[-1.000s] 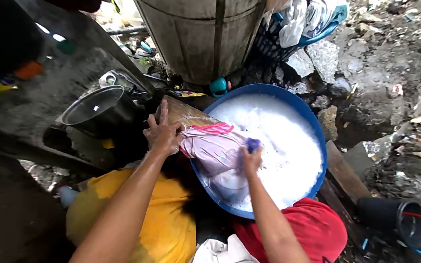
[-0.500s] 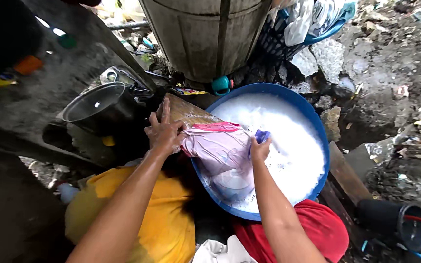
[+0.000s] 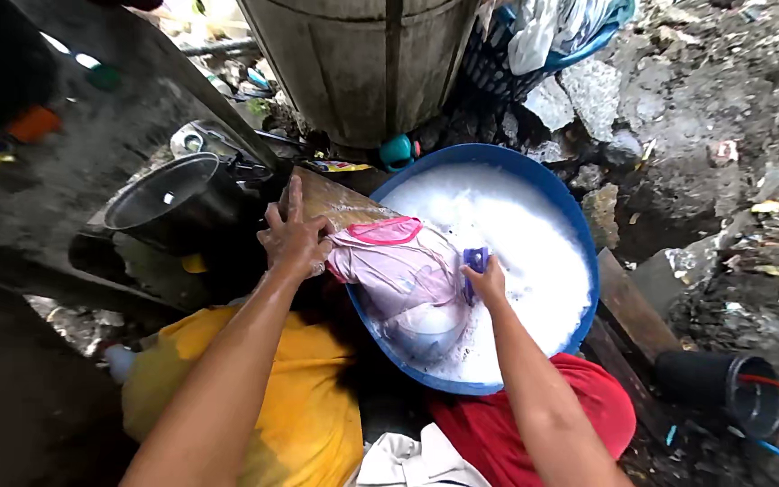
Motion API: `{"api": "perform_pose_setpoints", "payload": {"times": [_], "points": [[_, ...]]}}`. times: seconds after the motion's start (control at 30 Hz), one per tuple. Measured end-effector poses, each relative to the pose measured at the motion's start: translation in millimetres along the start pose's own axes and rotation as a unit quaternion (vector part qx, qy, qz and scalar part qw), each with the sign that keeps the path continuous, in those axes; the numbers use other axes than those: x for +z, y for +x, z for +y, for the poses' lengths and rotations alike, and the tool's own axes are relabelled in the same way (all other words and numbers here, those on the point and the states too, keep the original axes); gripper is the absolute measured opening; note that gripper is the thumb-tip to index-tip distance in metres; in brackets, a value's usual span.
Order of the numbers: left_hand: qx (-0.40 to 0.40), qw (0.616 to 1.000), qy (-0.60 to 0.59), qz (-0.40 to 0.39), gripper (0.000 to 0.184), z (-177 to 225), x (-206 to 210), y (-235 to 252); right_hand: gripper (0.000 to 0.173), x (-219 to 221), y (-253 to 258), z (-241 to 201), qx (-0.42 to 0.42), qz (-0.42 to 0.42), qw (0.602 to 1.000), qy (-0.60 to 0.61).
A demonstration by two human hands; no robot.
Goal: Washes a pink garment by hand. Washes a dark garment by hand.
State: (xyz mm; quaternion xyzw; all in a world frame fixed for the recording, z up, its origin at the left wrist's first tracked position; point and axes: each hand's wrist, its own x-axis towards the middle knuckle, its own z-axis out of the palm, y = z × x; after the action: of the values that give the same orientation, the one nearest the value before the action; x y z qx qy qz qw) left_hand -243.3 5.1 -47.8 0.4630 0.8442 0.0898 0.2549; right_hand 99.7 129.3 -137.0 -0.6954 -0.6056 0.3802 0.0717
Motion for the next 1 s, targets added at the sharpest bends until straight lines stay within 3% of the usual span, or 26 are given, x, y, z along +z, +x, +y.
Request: {"api": "perform_pose_setpoints", "payload": {"times": [0.07, 0.13, 0.2, 0.23, 0.3, 0.4, 0.47, 0.57, 0.67, 0.77, 0.8, 0.87, 0.93, 1.0], "points": [[-0.003, 1.0, 0.006, 0.004, 0.02, -0.8, -2.6, 2.3, 0.056, -1.1, -15.5, -17.4, -0.075, -0.109, 0.989, 0.066], [-0.001, 1.0, 0.004, 0.008, 0.019, -3.3, 0.4, 2.8, 0.048, 15.2, -60.7, -34.7, -0.143, -0.278, 0.944, 0.111], [-0.002, 1.0, 0.003, 0.006, 0.02, -2.8, 1.2, 2.9, 0.055, 41.2, -96.7, -30.5, -0.17, -0.407, 0.897, 0.022], [-0.003, 1.0, 0.006, 0.005, 0.02, -1.9, 0.9, 3.4, 0.058, 57.6, -102.3, -17.7, -0.172, -0.432, 0.884, -0.051], [-0.01, 1.0, 0.012, 0.003, 0.02, -1.2, -0.8, 3.7, 0.07, 85.1, -97.3, 13.7, -0.154, -0.424, 0.877, -0.165], [-0.01, 1.0, 0.015, 0.007, 0.02, -0.5, 0.4, 4.4, 0.08, 108.4, -90.1, 44.5, -0.108, -0.341, 0.906, -0.227], [-0.01, 1.0, 0.015, 0.011, 0.021, -0.8, 1.3, 3.9, 0.07, 114.7, -99.2, 38.8, -0.061, -0.334, 0.904, -0.261], [-0.006, 1.0, 0.018, 0.012, 0.02, -0.3, 2.2, 2.9, 0.047, 108.2, -106.4, 22.6, -0.029, -0.409, 0.861, -0.301], [-0.005, 1.0, 0.017, 0.015, 0.019, 0.4, 1.0, 2.0, 0.042, 80.9, -97.0, 3.3, -0.077, -0.45, 0.87, -0.185], [0.006, 1.0, 0.003, 0.02, 0.019, -2.1, 3.1, 3.1, 0.05, 43.6, -81.5, -18.6, -0.147, -0.487, 0.855, 0.101], [0.011, 1.0, -0.004, 0.024, 0.019, -3.5, 3.6, 3.1, 0.048, 32.7, -79.8, -30.7, -0.156, -0.466, 0.854, 0.168], [0.01, 1.0, 0.002, 0.021, 0.019, -3.0, 2.9, 1.9, 0.043, 25.6, -81.3, -65.3, -0.13, -0.364, 0.892, 0.235], [0.005, 1.0, 0.005, 0.018, 0.019, -1.0, 2.9, 2.5, 0.051, 50.0, -85.0, -111.2, -0.133, -0.212, 0.94, 0.232], [0.002, 1.0, 0.004, 0.011, 0.021, 0.4, -0.6, 0.3, 0.066, 87.5, -101.4, -155.6, -0.186, -0.099, 0.964, 0.163]]}}
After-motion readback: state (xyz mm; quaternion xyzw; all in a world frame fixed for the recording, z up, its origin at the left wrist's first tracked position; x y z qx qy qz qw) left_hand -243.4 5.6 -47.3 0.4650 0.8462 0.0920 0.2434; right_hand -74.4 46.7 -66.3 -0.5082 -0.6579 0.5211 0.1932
